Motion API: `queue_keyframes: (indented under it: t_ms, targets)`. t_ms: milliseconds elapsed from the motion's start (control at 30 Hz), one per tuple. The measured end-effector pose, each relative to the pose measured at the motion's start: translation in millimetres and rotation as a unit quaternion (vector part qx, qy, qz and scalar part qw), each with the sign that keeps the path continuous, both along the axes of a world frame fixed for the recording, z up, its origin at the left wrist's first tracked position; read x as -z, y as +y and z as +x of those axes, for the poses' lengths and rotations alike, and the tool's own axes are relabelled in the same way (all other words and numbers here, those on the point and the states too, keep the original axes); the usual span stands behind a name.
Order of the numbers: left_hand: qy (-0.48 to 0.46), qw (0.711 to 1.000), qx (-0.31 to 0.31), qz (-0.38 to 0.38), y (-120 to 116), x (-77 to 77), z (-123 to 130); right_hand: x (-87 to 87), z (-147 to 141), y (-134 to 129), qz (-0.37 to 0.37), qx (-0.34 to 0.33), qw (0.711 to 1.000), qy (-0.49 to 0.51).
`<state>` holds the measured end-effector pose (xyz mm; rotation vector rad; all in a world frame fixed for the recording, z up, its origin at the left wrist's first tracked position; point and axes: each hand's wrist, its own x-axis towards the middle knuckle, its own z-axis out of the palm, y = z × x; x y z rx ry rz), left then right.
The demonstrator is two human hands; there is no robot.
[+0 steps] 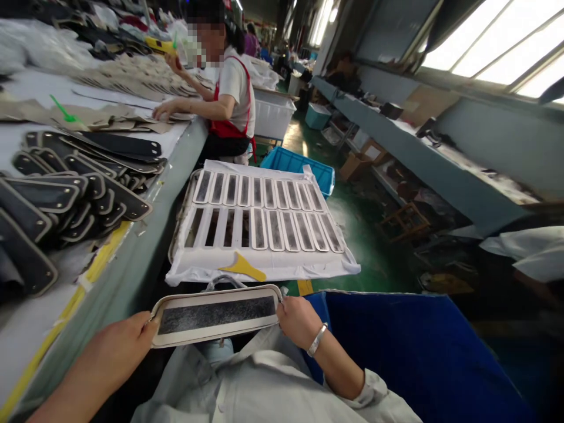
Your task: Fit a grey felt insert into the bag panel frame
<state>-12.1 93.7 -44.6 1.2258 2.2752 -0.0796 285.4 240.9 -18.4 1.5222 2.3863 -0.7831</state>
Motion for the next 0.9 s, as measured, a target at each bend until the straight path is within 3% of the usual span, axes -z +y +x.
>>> queue_keyframes:
  t_ms: [100,200,400,500,600,667,700,767,833,900]
  targets:
    - [0.011,1.0,0.029,-0.003,6,-16.9,7,5.8,1,2,-0.086,0.05,0.995,0.028]
    - [0.02,0.999,0.016,0.019,8,-20.7,9,13.1,2,3,-0.141,0.081,0.986,0.046]
    - [0.01,0.998,-0.011,0.06,4,-18.0,10,20.1,10,4,-0.126,0.035,0.989,0.063]
    - [-0.114,0.988,-0.061,0.089,1,-18.5,5,18.5,13,7,-0.111,0.002,0.991,0.079]
    - [-0.301,0.937,-0.152,0.092,-4,-20.6,-3,12.5,10,10,-0.083,-0.008,0.995,0.052]
    - [-0.348,0.915,-0.183,0.088,-6,-22.1,-5,8.2,6,11,-0.062,-0.017,0.998,0.025]
    - [-0.341,0.918,-0.183,0.086,-7,-22.7,-5,6.7,4,11,-0.048,-0.025,0.998,0.012]
    - [-0.263,0.951,-0.141,0.08,-6,-23.5,-2,6.3,1,10,-0.011,-0.04,0.999,-0.016]
    - [-0.115,0.989,-0.063,0.067,-2,-24.2,4,8.7,0,8,0.025,-0.05,0.998,-0.042]
    - [0.019,0.999,-0.001,0.044,3,-25.4,11,11.7,0,6,0.047,-0.054,0.996,-0.057]
